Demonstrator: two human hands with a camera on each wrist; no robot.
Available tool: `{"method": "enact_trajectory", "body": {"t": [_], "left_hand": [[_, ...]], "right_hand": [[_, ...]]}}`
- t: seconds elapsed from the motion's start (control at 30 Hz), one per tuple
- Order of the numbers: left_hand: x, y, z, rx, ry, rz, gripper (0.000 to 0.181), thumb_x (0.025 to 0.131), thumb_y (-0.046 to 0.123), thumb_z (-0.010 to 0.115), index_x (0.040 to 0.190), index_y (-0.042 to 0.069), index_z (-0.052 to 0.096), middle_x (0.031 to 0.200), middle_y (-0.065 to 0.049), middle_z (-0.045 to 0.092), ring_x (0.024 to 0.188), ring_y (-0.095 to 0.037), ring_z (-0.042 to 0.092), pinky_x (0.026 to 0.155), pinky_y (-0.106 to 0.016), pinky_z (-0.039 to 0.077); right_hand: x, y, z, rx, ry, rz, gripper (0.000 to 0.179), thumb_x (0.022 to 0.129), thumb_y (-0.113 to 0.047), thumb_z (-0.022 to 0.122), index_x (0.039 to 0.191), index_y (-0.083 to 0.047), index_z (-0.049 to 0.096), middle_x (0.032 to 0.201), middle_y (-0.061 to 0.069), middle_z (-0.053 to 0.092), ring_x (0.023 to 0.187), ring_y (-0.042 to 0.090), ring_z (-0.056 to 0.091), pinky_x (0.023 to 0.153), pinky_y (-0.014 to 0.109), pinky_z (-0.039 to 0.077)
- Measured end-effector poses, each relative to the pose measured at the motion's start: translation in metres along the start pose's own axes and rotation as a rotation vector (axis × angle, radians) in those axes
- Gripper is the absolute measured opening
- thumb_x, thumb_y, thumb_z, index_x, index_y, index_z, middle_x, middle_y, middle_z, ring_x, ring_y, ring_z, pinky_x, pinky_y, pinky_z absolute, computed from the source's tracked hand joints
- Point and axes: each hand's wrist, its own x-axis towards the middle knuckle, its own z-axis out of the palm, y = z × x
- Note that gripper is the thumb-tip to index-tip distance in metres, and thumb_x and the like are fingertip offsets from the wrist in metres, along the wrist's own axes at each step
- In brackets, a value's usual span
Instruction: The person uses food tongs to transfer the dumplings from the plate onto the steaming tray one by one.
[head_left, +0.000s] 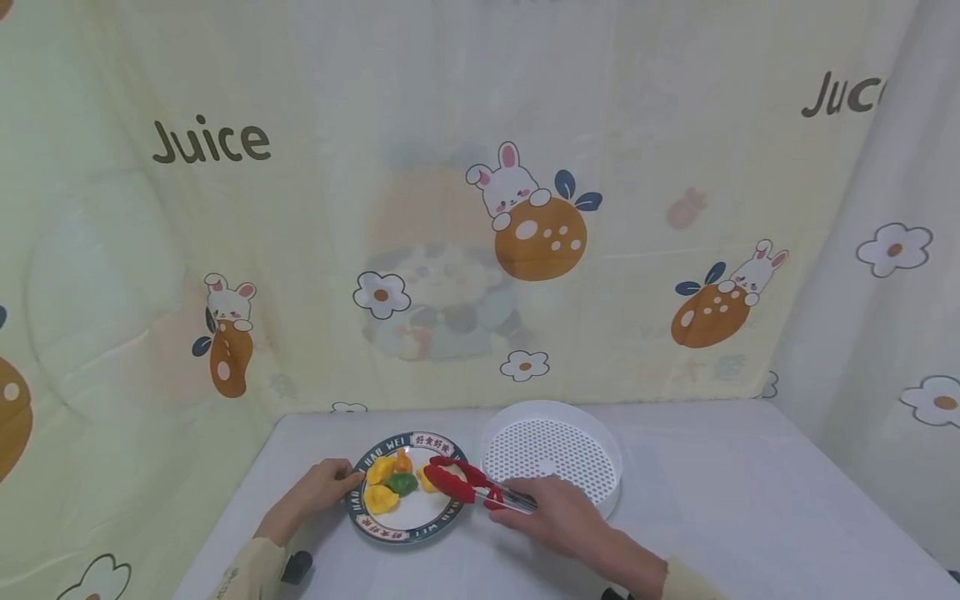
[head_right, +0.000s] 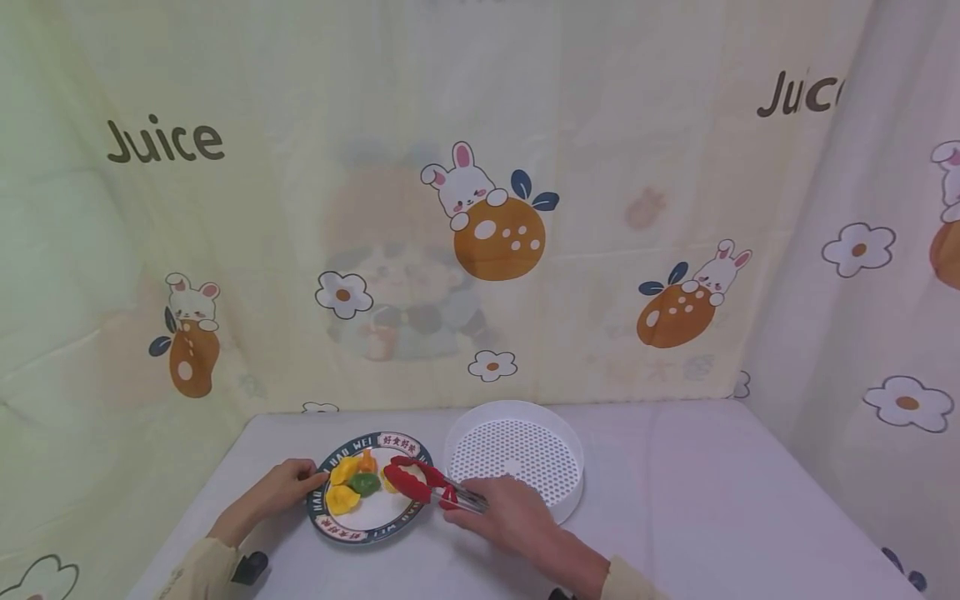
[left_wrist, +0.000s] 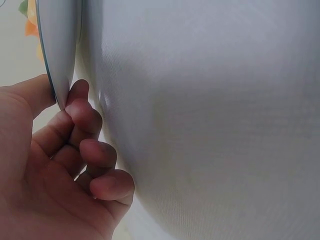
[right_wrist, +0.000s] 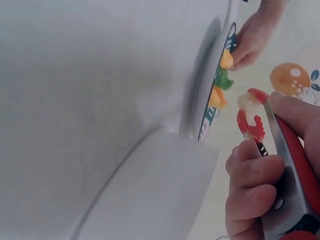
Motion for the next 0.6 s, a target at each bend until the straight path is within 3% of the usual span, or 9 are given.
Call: {"method": "enact_trajectory", "body": {"t": [0.2,0.43,0.6], "left_hand": [[0.000,0.000,0.000,-0.004,-0.005,0.000,0.027,0.099,0.031,0.061,0.082,0.011,0.058,0.075,-0.003,0.055,0.073,-0.017,0.050,0.064,-0.030,0.039],[0.002,-0.002,0.002,-0.001,-0.004,-0.015,0.026,0.099,0.031,0.062,0.082,0.012,0.058,0.075,-0.003,0.055,0.074,-0.016,0.050,0.064,-0.030,0.039],[0.003,-0.002,0.001,-0.001,-0.009,-0.021,0.026,0.098,0.031,0.062,0.081,0.012,0.058,0.075,-0.002,0.055,0.074,-0.016,0.050,0.065,-0.030,0.039]], "right_hand": [[-0.004,0.010,-0.009,0.026,0.034,0.022,0.063,0.079,-0.060,0.076,0.127,-0.020,0.070,0.107,-0.003,0.071,0.084,0.012,0.054,0.057,0.026,0.043],[-0.007,0.027,-0.023,0.047,0.060,0.102,0.062,0.078,-0.057,0.078,0.127,-0.019,0.069,0.110,-0.003,0.071,0.089,0.013,0.056,0.060,0.026,0.048],[-0.006,0.040,-0.038,0.012,0.089,0.130,0.069,0.077,-0.062,0.077,0.128,-0.017,0.068,0.113,0.001,0.072,0.091,0.015,0.058,0.063,0.027,0.050]]}}
